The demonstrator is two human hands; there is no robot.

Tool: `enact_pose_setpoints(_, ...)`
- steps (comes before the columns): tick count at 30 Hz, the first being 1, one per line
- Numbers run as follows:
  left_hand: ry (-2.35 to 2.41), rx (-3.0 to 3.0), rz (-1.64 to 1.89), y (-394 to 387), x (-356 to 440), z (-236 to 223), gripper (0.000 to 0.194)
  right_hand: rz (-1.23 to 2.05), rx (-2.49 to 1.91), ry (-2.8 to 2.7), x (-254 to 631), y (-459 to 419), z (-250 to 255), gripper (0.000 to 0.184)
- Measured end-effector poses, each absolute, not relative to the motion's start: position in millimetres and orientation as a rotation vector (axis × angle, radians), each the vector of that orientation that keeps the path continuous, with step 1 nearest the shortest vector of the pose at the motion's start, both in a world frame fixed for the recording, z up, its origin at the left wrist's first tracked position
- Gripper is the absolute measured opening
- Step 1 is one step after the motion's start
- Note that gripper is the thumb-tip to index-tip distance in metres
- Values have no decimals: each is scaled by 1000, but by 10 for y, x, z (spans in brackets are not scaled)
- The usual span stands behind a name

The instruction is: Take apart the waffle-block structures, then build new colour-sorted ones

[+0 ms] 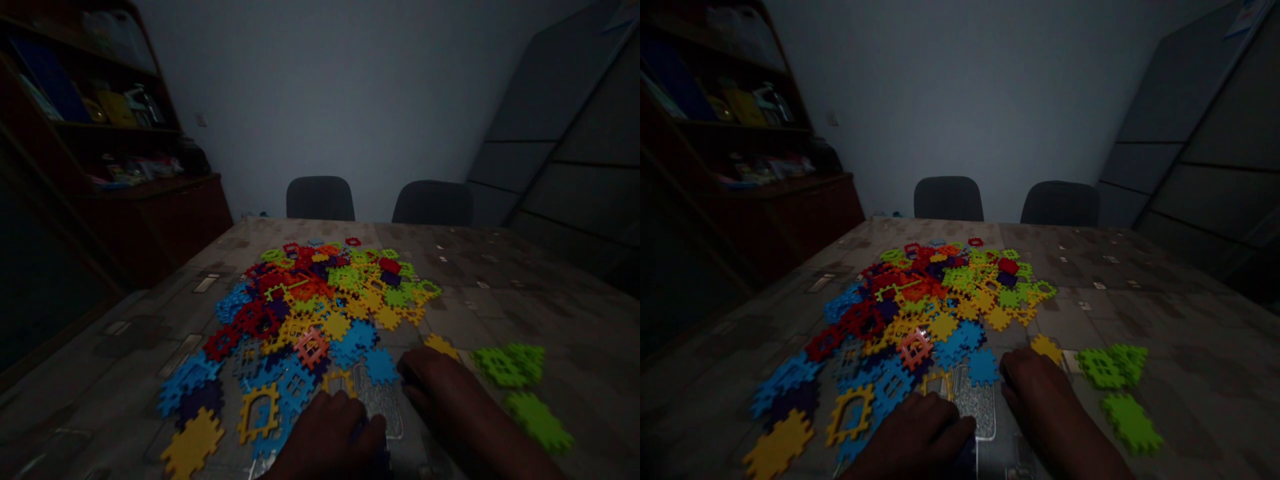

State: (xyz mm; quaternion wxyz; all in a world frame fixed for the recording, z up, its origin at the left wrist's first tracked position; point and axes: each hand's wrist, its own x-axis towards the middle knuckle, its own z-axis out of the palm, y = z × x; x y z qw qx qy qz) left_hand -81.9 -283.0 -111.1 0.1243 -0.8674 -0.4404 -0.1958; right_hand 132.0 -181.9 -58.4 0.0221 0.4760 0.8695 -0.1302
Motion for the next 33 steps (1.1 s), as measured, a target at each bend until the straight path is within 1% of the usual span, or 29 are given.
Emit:
enact_pose_setpoints(4,-1293,-2532,-541,-2821,-809,-1110,33,-345,1512,2700,1367,-1815,-575,15)
enact_pose_setpoints(7,-1285,-2539,-540,-2808,-797,-1146,32,-363,1518,2689,1389,-1810,-574,18)
enact_pose_setpoints(10,-1282,-2581,-554,-2800,-813,-1127,36,-363,1503,2703,1392,-1796,-571,17)
enact_pose_setpoints(12,-1313,-2654,-587,-2790,-876,-1019,41,-357,1499,2746,1395,-1789,-581,16)
enact_pose_setpoints(14,-1434,-2752,-629,-2761,-999,-827,32,-361,1493,2770,1401,-1789,-601,16)
enact_pose_setpoints(16,-1666,-2791,-659,-2701,-1167,-603,4,-361,1483,2787,1401,-1798,-618,15)
enact_pose_setpoints(17,-1756,-2796,-644,-2659,-1255,-502,16,-360,1483,2791,1397,-1804,-621,15)
enact_pose_setpoints(18,-1832,-2814,-603,-2612,-1337,-419,23,-362,1485,2789,1389,-1810,-617,15)
enact_pose_setpoints(19,-1933,-2813,-565,-2562,-1408,-360,25,-366,1486,2782,1379,-1817,-606,15)
enact_pose_setpoints(23,-2407,-2492,-596,-2393,-1526,-341,19,-415,1479,2688,1325,-1842,-505,18)
enact_pose_setpoints(25,-2493,-2360,-629,-2354,-1509,-384,19,-444,1473,2668,1308,-1849,-457,20)
enact_pose_setpoints(27,-2505,-2329,-628,-2351,-1477,-403,20,-448,1466,2680,1305,-1850,-439,21)
enact_pose_setpoints(29,-2430,-2406,-590,-2380,-1451,-385,17,-434,1457,2686,1314,-1846,-449,21)
enact_pose_setpoints(31,-2258,-2570,-486,-2433,-1433,-342,13,-415,1448,2690,1328,-1839,-474,19)
enact_pose_setpoints(32,-2162,-2646,-402,-2464,-1426,-320,14,-412,1442,2688,1335,-1835,-489,18)
enact_pose_setpoints(33,-2083,-2698,-311,-2493,-1420,-302,19,-410,1438,2686,1342,-1832,-503,18)
